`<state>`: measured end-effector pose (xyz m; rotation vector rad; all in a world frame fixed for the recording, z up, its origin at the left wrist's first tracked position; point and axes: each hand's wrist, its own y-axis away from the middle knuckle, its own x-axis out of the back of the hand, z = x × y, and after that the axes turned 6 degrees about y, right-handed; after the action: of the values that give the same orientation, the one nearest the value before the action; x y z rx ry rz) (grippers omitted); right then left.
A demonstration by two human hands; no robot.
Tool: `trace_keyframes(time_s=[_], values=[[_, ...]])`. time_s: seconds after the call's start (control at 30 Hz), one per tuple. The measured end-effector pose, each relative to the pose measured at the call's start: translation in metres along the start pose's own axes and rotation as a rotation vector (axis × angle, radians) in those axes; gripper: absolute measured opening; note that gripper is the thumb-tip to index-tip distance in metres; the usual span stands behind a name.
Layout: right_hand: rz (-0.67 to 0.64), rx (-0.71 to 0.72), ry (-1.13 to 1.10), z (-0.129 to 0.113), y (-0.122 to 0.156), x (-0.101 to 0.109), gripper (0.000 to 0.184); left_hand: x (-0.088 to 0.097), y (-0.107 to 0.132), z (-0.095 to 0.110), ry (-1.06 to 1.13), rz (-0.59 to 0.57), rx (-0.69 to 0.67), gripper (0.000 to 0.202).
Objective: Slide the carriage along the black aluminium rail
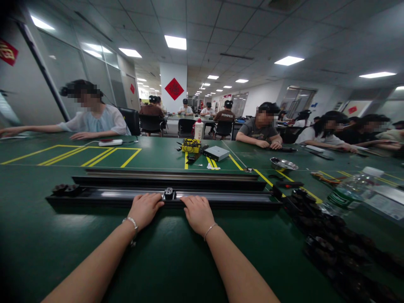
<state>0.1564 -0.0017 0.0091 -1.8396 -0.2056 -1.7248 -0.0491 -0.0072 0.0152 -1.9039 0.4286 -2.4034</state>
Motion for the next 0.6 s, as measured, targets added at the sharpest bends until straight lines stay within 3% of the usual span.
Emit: trace_keyframes(time_s=[0.6], values=[[0.030,0.010,-0.042,0.0002,0.0005,0.0002,0.035,-0.0045,-0.0017,-0.0031,0.007,0.015,-0.039,0.023]])
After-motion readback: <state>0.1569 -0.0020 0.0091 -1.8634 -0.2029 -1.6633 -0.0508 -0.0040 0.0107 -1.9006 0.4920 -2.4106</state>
